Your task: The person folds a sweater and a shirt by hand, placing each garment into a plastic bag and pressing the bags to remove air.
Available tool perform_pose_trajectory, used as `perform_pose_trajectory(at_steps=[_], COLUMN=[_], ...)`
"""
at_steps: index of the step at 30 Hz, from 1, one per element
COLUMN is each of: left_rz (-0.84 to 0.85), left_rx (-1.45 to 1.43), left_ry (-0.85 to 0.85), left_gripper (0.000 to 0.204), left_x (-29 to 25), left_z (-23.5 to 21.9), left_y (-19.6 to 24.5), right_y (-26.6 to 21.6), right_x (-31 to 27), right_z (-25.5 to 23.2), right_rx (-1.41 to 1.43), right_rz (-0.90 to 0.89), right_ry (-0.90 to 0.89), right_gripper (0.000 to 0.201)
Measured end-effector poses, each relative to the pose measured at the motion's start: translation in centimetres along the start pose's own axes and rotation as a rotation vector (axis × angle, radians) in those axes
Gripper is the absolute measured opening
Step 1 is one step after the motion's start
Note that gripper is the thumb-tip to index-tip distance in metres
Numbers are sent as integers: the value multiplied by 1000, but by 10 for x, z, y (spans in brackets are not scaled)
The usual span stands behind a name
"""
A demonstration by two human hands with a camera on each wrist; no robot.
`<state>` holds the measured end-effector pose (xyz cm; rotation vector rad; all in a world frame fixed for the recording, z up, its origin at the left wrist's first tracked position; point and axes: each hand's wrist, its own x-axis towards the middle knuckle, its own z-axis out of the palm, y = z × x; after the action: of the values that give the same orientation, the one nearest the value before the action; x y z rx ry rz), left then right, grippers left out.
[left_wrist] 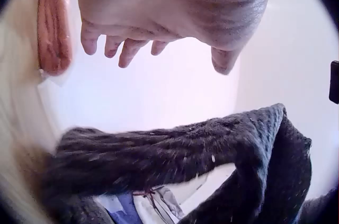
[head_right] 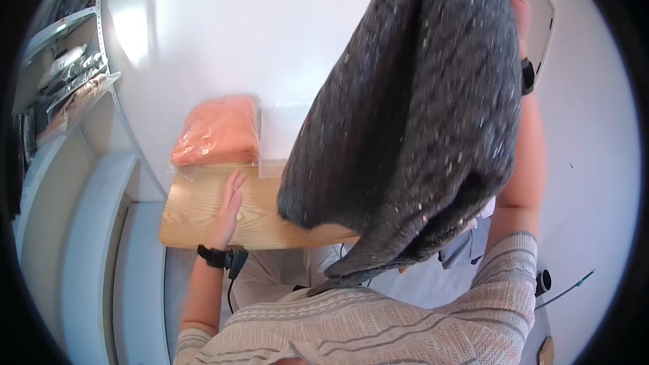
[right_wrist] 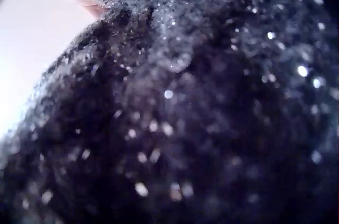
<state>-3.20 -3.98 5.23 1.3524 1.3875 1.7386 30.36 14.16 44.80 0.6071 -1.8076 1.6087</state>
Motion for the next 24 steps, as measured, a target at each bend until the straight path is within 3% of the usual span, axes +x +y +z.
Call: perform_pose_trajectory(at_steps=[2, 3, 5, 7, 9, 11, 12, 13, 15, 16, 17, 19, 20, 21, 23, 24], left_rz=[179, 180, 194, 167, 69, -39, -158, -167, -335, -235, -233, -97, -246, -245, 55, 25], left_rx=[51, 40, -107, -194, -150, -91, 8, 18, 105, 71, 77, 353, 155, 168, -16, -5], left_ry=[-204, -204, -453, -545, -840, -981, -1094, -1121, -1375, -1310, -1330, -1067, -1014, -1027, -640, -548], left_gripper=[69, 69, 77, 79, 83, 79, 76, 76, 69, 56, 56, 56, 53, 53, 52, 52], left_x=[10, 17, 30, 33, 30, 17, 24, 25, 28, 23, 25, 21, 21, 19, 17, 21], left_z=[13, 23, 34, 49, 54, 50, 43, 41, 37, 35, 33, 26, 16, 4, -22, -38], left_y=[31, 34, 43, 40, 51, 72, 71, 74, 81, 85, 92, 130, 120, 122, 142, 149], right_y=[-2, -12, -28, -27, -22, -22, -11, -12, -20, -26, -33, -46, -51, -52, -61, -70], right_x=[-18, -30, -29, -39, -38, -37, -47, -49, -56, -59, -61, -70, -73, -80, -92, -100], right_z=[14, 10, 29, 75, 126, 146, 135, 138, 135, 132, 131, 132, 137, 144, 146, 144], right_rx=[-8, -13, -53, -88, -105, -140, -117, -112, -139, -167, -178, -236, -242, -249, -252, -331], right_rz=[18, 35, 53, 46, 90, 88, 64, 61, 40, 37, 28, 31, 25, 33, 33, 40], right_ry=[-40, -60, -94, -21, 79, 91, 94, 95, 182, 234, 250, 292, 305, 308, 314, 397], right_gripper=[43, 43, 44, 43, 40, 39, 39, 39, 39, 39, 39, 39, 39, 37, 36, 38])
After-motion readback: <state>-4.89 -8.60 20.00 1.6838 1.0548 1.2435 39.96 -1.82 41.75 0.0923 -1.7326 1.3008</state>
